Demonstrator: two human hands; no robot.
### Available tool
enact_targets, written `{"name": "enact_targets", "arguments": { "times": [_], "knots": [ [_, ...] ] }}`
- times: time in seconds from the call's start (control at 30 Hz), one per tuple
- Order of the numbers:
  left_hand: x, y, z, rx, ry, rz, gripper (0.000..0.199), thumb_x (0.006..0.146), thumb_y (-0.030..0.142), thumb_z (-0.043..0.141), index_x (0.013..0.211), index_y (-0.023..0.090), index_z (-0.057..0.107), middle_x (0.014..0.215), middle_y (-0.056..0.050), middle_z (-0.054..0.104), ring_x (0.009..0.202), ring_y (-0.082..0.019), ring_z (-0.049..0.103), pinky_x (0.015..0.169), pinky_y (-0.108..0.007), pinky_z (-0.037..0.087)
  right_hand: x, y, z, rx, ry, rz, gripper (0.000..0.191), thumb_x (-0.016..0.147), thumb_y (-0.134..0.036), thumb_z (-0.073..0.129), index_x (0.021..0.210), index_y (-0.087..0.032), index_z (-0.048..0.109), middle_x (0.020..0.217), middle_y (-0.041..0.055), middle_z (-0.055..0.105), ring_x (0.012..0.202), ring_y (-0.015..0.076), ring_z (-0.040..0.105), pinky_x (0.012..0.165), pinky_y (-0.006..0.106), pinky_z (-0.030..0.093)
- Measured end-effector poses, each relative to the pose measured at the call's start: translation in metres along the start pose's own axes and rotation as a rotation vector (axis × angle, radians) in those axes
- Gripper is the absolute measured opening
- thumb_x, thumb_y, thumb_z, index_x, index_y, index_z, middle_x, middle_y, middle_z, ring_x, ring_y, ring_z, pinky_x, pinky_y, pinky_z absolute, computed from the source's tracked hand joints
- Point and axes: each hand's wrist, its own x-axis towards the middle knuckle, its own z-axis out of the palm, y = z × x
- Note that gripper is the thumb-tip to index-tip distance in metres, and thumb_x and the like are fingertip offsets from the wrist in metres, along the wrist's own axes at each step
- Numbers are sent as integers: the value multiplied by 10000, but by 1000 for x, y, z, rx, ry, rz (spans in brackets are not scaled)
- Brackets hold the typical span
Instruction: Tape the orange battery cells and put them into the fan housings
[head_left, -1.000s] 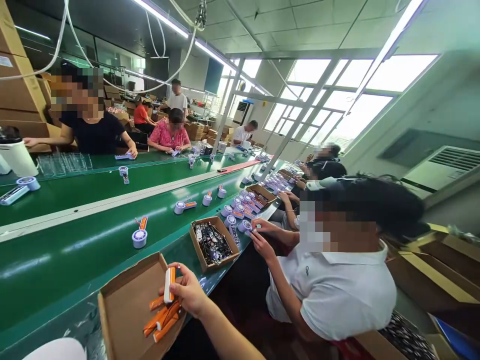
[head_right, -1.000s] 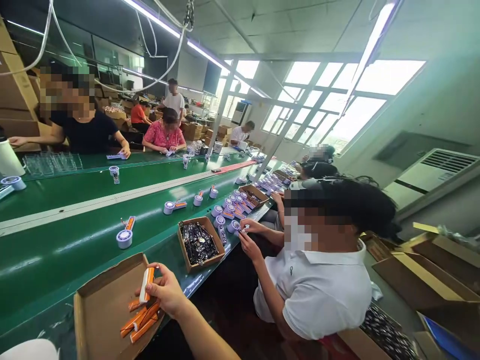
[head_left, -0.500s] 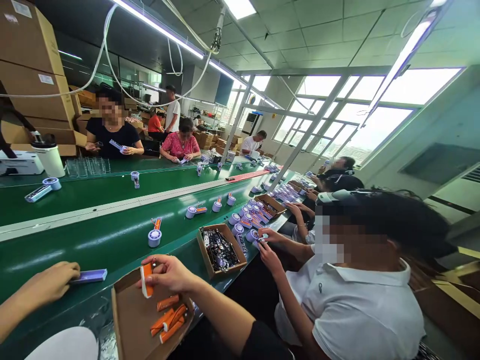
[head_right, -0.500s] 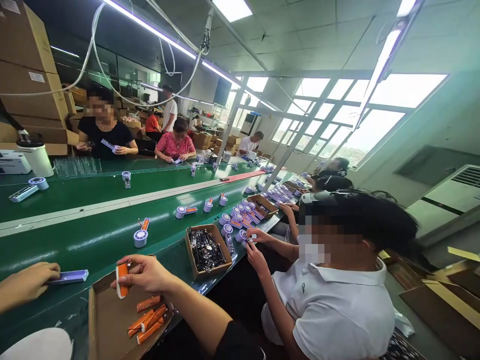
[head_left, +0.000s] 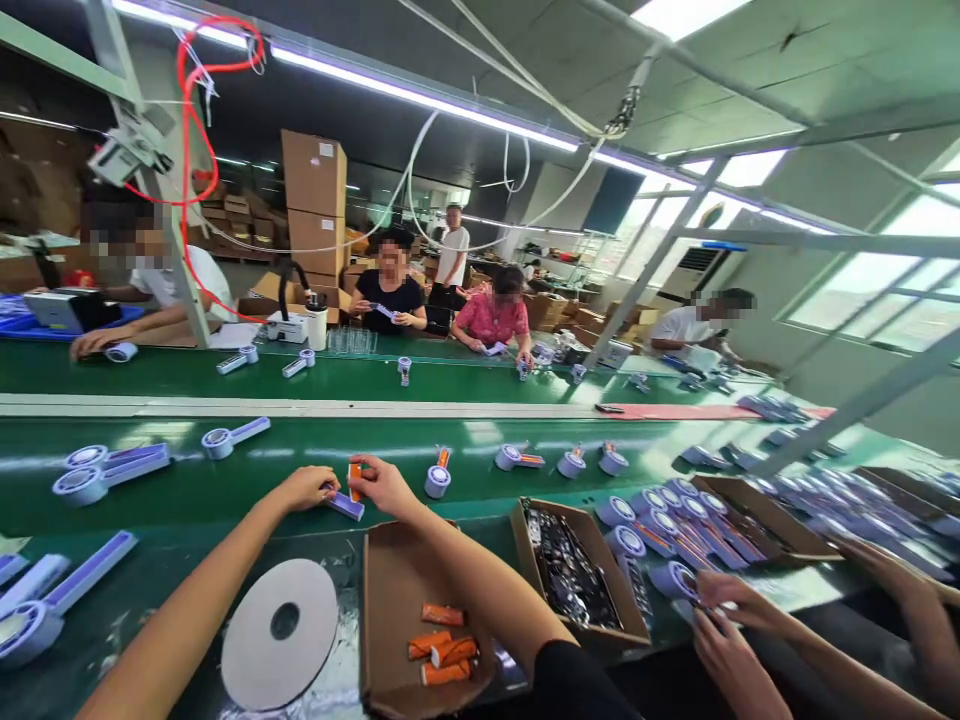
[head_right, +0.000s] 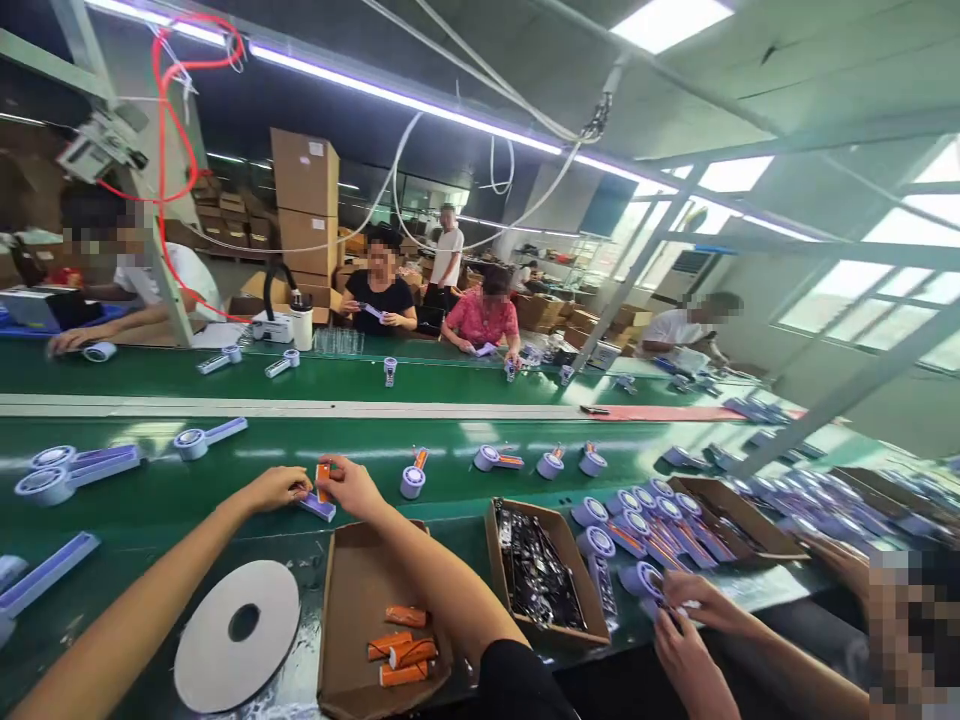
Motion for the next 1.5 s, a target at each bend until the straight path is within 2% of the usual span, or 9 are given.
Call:
{"name": "enact_targets", "arguments": {
  "times": [0.2,0.43,0.67,0.9,1.07,1.17,1.3,1.4,1.5],
  "knots": [
    [-7,5,12,-14,100,-93,227,1001,351,507,1022,236,701,989,-29,773,926,-203,705,794,-248,444,6,17,12,-234,-5,4,441,881,-288,755,1312,-218,692,829,6,792,775,198,734,713,275,527],
    [-1,13,17,-24,118,-114,190,970,302,534,1009,225,704,1001,-53,773,943,-232,706,805,-277,450,0,18,5,-515,29,12,443,949,-256,686,1391,-250,658,925,36,813,849,209,762,766,271,534],
    [6,19,23,-34,119,-141,186,975,304,545,1020,224,707,1012,-61,769,981,-240,698,833,-282,468,-15,4,-3,-907,-174,-3,380,965,-379,723,1340,-322,693,1094,74,814,1053,288,759,928,337,514],
    [10,27,28,-57,128,-173,272,1047,414,590,1100,168,694,1040,-58,723,969,-200,680,931,-395,544,-15,-11,7,-1191,-276,65,399,1019,-459,646,1400,-343,634,1156,100,779,1080,307,756,899,409,574],
    [9,39,29,-60,127,-196,307,1036,423,647,1171,150,687,1158,-80,706,1041,-208,690,954,-432,590,-9,-16,17,-1268,-343,88,356,1035,-421,654,1301,-184,666,1266,99,707,1097,245,710,955,470,605],
    [9,49,32,-51,142,-232,318,1033,403,657,1230,154,675,1222,-92,693,1076,-217,689,954,-436,602,-7,-19,15,-1269,-371,75,354,1023,-404,680,1291,-173,664,1303,100,685,1113,242,699,959,471,609],
    [14,63,32,-33,213,-335,347,1031,406,659,1276,159,658,1257,-100,680,1087,-223,687,948,-439,608,-13,-30,-3,-1198,-333,-24,334,1009,-315,687,1321,-196,683,1305,112,722,1181,278,702,1012,489,591],
    [12,75,27,-20,306,-413,385,1030,410,655,1322,159,634,1302,-112,660,1138,-245,674,980,-472,594,-30,-45,-22,-1105,-208,-145,351,1032,-222,584,1367,-217,686,1440,131,684,1349,299,631,1137,475,514],
    [-17,89,26,-7,391,-367,420,1049,331,587,1431,158,566,1482,-165,568,1355,-318,562,1112,-522,510,-72,-56,-43,-979,-128,-238,353,1032,-218,544,1343,-218,711,1440,114,700,1357,273,641,1174,428,490]
  ]
}}
